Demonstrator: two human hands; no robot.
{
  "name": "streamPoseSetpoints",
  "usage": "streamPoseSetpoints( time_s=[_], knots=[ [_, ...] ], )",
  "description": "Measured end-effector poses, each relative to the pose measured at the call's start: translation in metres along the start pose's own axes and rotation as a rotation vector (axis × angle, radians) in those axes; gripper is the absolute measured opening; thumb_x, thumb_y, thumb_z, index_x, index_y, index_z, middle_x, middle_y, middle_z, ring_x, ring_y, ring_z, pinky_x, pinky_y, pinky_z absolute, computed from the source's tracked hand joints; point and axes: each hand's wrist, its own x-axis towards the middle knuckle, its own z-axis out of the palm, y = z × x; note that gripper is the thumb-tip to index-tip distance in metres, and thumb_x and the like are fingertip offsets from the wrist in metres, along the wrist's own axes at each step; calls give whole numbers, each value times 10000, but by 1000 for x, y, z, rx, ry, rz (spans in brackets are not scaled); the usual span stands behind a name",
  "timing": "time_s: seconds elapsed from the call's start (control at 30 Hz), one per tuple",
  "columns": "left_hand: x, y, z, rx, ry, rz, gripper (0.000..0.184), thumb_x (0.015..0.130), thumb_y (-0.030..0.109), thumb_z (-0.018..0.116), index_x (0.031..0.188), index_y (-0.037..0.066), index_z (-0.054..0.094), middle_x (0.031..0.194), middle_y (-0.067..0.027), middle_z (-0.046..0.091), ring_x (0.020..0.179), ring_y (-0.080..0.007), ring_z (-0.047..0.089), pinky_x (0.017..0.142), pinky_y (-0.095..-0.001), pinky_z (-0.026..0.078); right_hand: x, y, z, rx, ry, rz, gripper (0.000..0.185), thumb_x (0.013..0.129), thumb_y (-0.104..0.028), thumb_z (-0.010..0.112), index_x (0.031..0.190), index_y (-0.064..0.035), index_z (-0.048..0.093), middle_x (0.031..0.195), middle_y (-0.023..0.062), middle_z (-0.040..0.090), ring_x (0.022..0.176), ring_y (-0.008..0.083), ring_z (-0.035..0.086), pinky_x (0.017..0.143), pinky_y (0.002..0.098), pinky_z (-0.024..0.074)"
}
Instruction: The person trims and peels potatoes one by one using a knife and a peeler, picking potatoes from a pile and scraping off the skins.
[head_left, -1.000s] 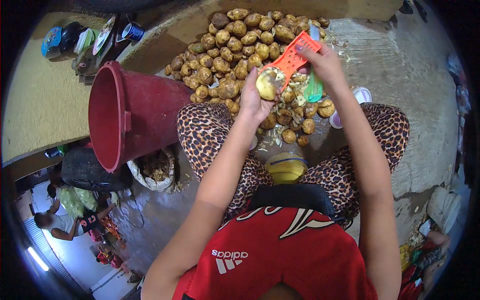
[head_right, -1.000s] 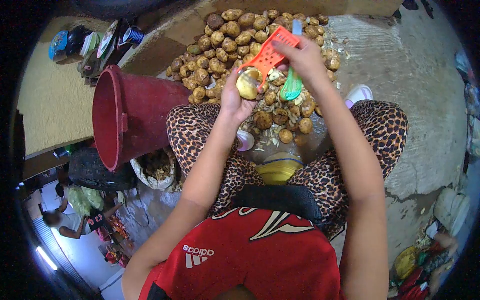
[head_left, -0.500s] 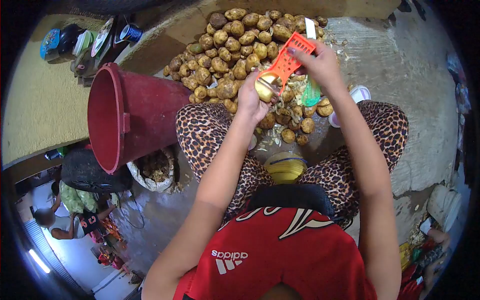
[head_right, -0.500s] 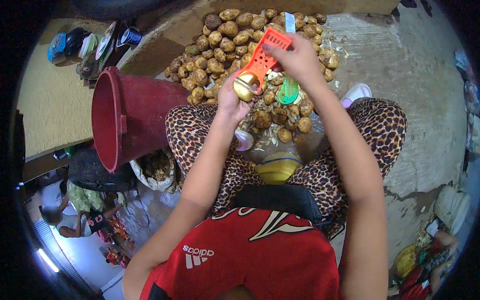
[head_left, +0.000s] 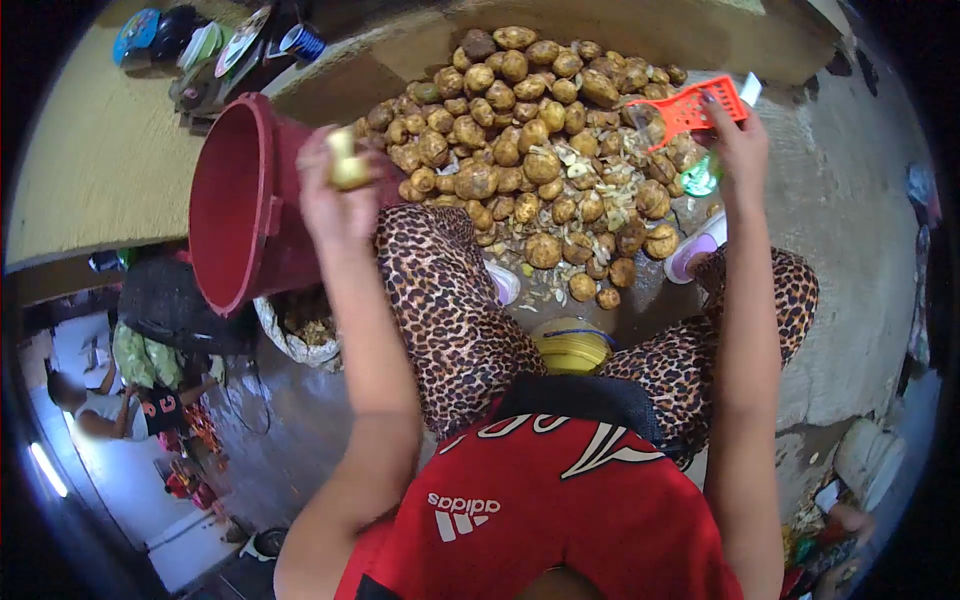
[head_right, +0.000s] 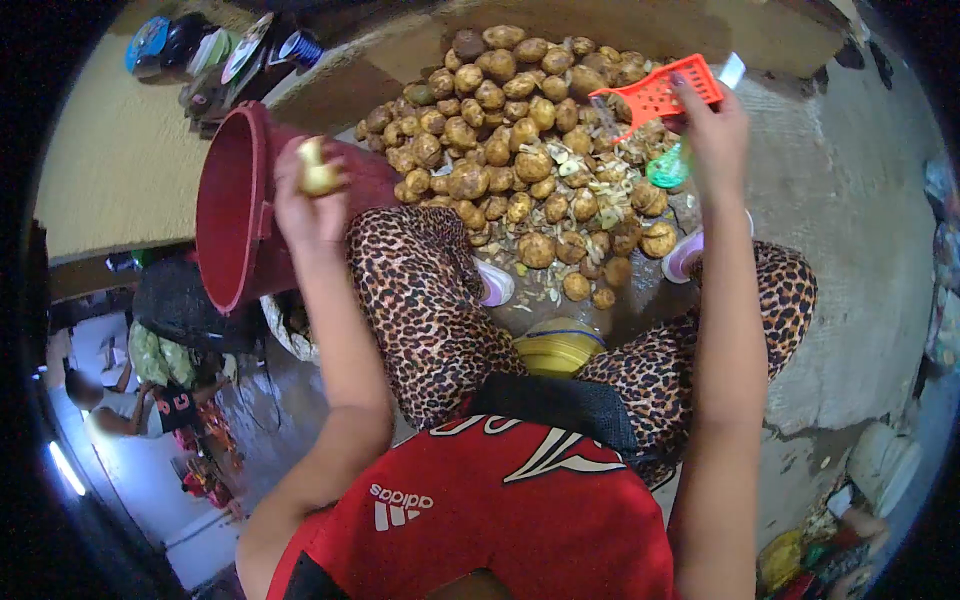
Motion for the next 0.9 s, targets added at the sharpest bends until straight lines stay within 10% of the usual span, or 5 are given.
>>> streamPoseSetpoints(
  time_s=[0.2, 0.4, 0.67, 0.87, 0.9],
  knots=[
    [44, 141, -179, 1708, 386, 680, 192, 758, 11, 567, 924, 65, 647, 808, -60, 605, 690, -105, 528, 599, -217, 433, -4, 3, -1, -11, -20, 50, 253, 781, -180, 644, 942, 3, 578, 782, 53, 615, 619, 99, 584, 519, 219, 486],
    [98, 133, -343, 1962, 226, 71, 213, 770, 154, 543, 928, 73, 660, 867, -138, 637, 766, -215, 599, 709, -322, 455, -10, 5, 1, -97, -50, 73, 264, 791, -194, 636, 976, -16, 573, 825, 40, 621, 661, 89, 584, 553, 225, 491],
    [83, 45, -38, 1619, -59, 558, 181, 775, 166, 570, 779, -10, 612, 743, -132, 584, 707, -227, 572, 695, -312, 450, -8, -4, 2, -100, 8, 39, 254, 781, -164, 634, 963, 5, 579, 775, 53, 616, 608, 103, 590, 527, 223, 491],
    [74, -141, 43, 387, -726, -377, 285, 795, 282, 593, 907, 21, 586, 920, -78, 591, 857, -198, 570, 790, -310, 456, -6, -11, 0, -186, -3, 84, 235, 792, -150, 622, 962, 3, 569, 765, 38, 605, 627, 99, 591, 525, 227, 491],
    [45, -184, 53, 1030, -765, -479, 264, 795, 272, 568, 953, 60, 589, 996, -76, 568, 932, -222, 537, 833, -375, 418, -8, -12, 4, -200, 26, 99, 216, 792, -153, 623, 939, -1, 579, 750, 32, 602, 627, 94, 584, 518, 223, 483]
  ],
)
